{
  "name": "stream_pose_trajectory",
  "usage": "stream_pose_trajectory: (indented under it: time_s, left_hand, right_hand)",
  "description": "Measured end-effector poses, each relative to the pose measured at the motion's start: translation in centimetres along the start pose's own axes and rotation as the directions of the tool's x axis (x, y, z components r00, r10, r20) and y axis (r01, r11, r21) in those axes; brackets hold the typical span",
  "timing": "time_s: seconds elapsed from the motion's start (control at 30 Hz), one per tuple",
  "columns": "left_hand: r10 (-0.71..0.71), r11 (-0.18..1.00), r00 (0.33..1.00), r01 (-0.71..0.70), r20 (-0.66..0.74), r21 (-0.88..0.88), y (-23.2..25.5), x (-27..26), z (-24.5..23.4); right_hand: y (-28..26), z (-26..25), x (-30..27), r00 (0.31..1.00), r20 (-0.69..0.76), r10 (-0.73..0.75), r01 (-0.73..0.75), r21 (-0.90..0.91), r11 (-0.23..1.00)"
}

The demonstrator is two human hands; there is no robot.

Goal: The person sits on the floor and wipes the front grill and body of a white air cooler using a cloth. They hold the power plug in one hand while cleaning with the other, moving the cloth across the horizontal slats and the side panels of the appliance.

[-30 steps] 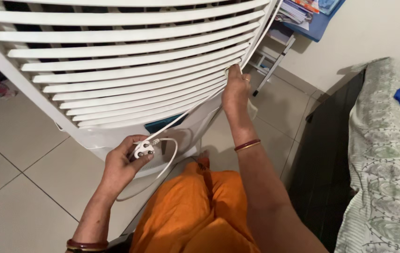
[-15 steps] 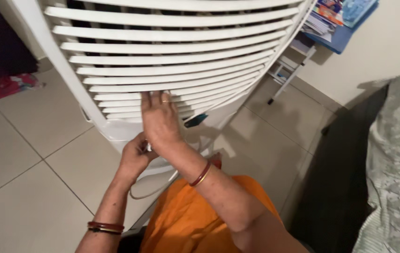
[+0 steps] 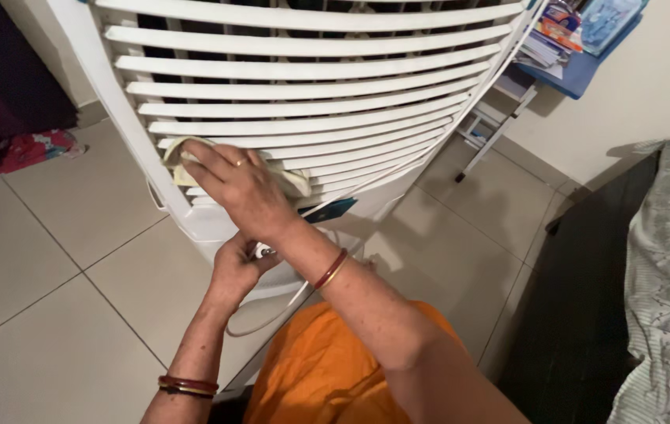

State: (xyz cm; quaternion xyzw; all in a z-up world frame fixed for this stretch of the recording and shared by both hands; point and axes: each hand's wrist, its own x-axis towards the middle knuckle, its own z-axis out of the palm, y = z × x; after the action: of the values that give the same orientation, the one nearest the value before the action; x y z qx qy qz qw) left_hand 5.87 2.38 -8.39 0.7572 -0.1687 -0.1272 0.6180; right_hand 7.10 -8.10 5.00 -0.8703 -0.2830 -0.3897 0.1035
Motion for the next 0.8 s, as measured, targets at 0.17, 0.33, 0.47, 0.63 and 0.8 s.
stream_pose_trajectory:
  time_s: [0.17,0.33,0.47,0.63,0.8]
  left_hand:
    - [0.008,0.99,1.0,-0.01,-0.01,-0.143,0.0,-0.2,0.6]
    - [0.041,0.978,0.999,-0.038,0.01,-0.207,0.9,-0.4,1.0]
    - [-0.002,0.999,1.0,0.002,-0.004,-0.041,3.1,-1.7,1.1]
    - [-0.004,0.999,1.0,0.004,0.005,-0.037,4.7,-2.3,2.0]
    - [0.047,0.998,0.999,-0.046,-0.017,0.033,4.9,-2.5,2.7]
  right_hand:
    - [3.0,-0.6,-3.7,0.997,-0.064,0.034,-0.04,-0.103,0.994]
    - [8.0,-2.0,-8.7,0.978,-0.172,0.115,-0.164,-0.304,0.938]
    - [13.4,-4.7,-13.6,0.836,-0.36,0.414,-0.513,-0.242,0.824]
    - [19.1,-7.1,-19.5,0.701,-0.427,0.571,-0.663,-0.098,0.742]
    - [16.9,-8.4,-22.5,0.615,-0.324,0.719,-0.734,0.096,0.672]
